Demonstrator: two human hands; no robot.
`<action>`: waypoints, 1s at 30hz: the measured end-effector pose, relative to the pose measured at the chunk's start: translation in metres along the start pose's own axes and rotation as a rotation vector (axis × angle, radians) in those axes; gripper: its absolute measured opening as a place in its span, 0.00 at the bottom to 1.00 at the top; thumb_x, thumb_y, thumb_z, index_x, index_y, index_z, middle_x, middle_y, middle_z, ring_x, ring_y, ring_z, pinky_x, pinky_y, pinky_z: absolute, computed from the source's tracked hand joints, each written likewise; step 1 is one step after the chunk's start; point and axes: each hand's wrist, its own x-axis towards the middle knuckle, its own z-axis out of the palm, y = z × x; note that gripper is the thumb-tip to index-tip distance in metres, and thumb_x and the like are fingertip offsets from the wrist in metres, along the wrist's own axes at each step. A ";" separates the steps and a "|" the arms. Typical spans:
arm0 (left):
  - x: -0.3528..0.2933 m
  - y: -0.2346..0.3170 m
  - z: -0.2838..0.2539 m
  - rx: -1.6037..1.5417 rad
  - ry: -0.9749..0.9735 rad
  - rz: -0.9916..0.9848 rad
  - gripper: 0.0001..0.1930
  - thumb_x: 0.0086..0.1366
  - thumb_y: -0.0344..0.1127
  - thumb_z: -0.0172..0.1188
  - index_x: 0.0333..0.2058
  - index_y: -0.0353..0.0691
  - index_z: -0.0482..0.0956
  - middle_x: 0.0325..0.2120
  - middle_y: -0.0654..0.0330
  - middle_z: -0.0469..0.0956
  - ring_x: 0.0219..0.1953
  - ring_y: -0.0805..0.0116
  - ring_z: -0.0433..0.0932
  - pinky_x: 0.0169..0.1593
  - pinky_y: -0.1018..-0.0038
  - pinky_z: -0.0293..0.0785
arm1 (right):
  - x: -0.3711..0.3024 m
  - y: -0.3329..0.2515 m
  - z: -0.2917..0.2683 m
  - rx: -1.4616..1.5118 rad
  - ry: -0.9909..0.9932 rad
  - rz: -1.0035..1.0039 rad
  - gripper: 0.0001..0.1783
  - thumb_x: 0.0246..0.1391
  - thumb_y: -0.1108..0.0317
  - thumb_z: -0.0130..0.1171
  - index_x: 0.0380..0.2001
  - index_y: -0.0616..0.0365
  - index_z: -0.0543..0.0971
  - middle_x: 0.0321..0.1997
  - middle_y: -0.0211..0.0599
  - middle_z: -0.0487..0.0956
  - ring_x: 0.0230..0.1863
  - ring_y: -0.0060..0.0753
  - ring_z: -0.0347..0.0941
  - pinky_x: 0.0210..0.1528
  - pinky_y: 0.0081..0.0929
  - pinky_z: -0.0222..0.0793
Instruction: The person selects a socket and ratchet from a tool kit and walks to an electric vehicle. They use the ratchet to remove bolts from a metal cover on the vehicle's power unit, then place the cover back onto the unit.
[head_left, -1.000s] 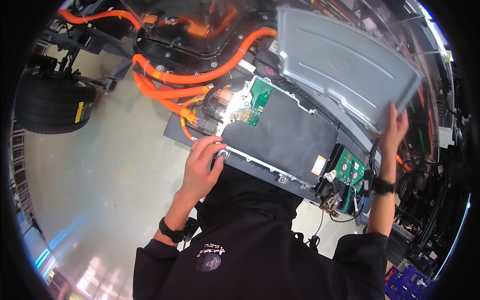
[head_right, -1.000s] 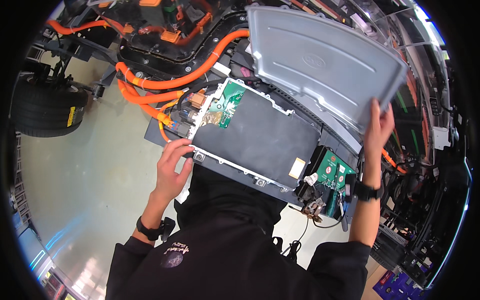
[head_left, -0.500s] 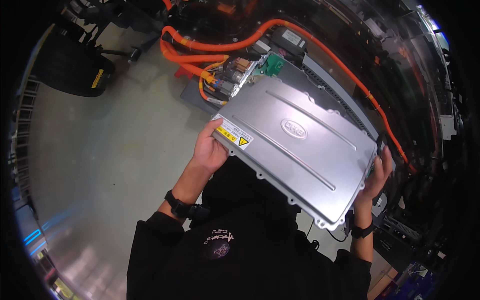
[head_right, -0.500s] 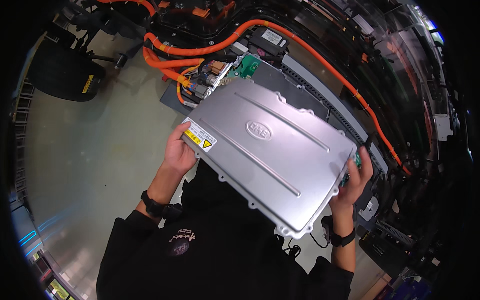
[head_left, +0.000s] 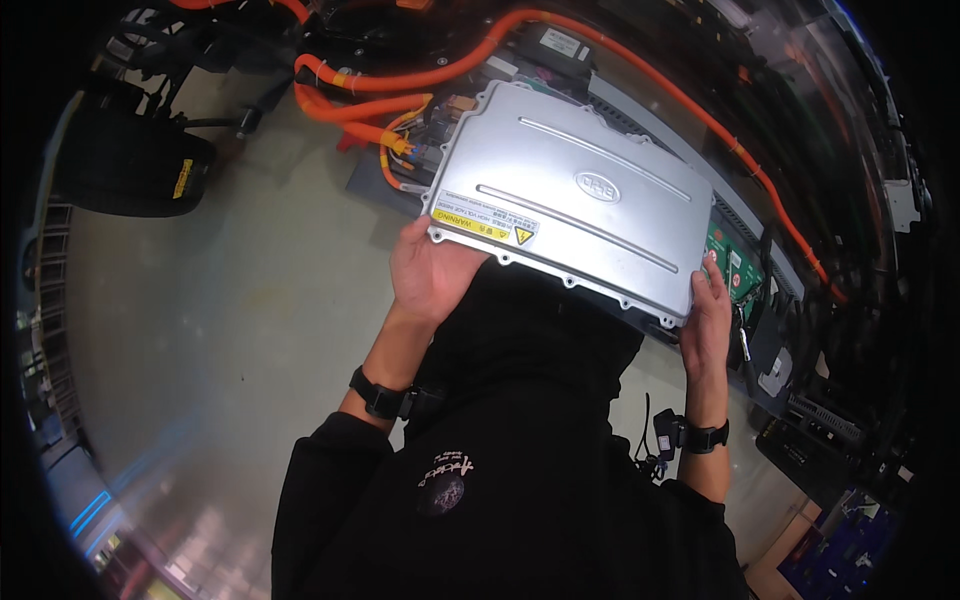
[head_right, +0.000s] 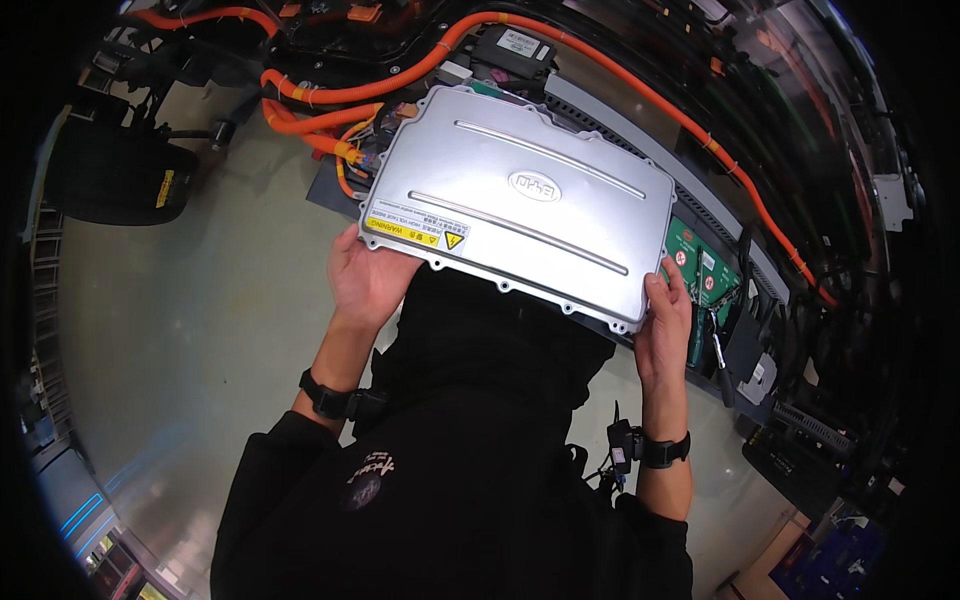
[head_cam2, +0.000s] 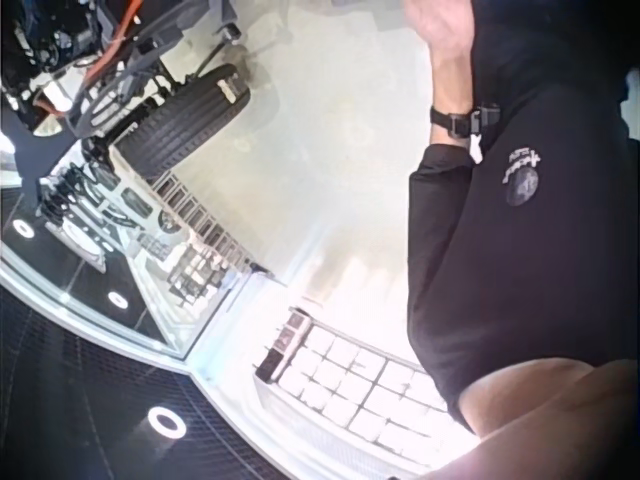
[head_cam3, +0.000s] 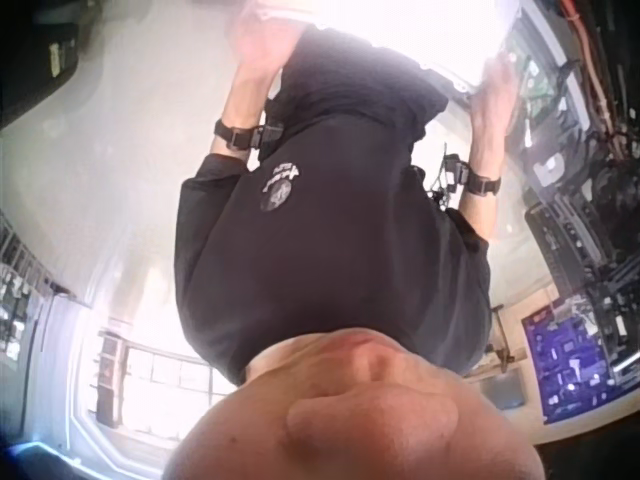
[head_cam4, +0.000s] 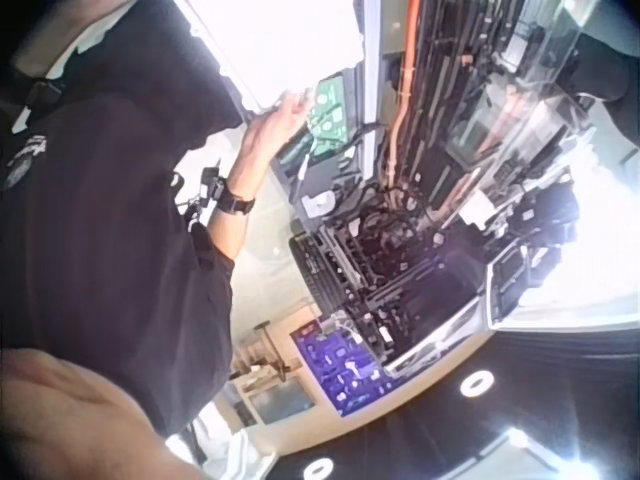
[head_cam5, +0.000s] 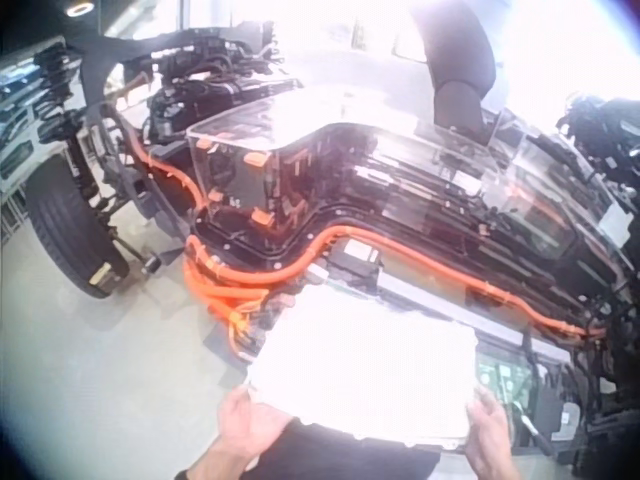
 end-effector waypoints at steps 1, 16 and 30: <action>0.000 -0.001 0.003 0.018 0.031 0.029 0.25 0.68 0.30 0.46 0.63 0.33 0.58 0.63 0.46 0.63 0.65 0.52 0.64 0.64 0.53 0.67 | 0.003 0.002 -0.007 -0.024 -0.001 0.016 0.29 0.64 0.70 0.54 0.66 0.66 0.61 0.60 0.41 0.73 0.58 0.31 0.71 0.63 0.29 0.63; 0.015 0.012 -0.006 1.561 0.201 0.312 0.25 0.62 0.24 0.58 0.59 0.27 0.68 0.55 0.54 0.67 0.57 0.67 0.70 0.61 0.73 0.66 | 0.014 0.002 -0.011 -0.252 0.042 -0.043 0.27 0.62 0.75 0.53 0.63 0.67 0.61 0.45 0.29 0.75 0.42 0.15 0.70 0.45 0.14 0.64; 0.029 0.029 -0.003 2.086 0.153 0.226 0.37 0.51 0.31 0.68 0.61 0.35 0.67 0.57 0.55 0.65 0.60 0.55 0.63 0.62 0.64 0.63 | 0.027 0.003 -0.009 -0.578 0.091 0.036 0.29 0.62 0.70 0.57 0.64 0.67 0.64 0.42 0.22 0.70 0.40 0.12 0.65 0.40 0.12 0.60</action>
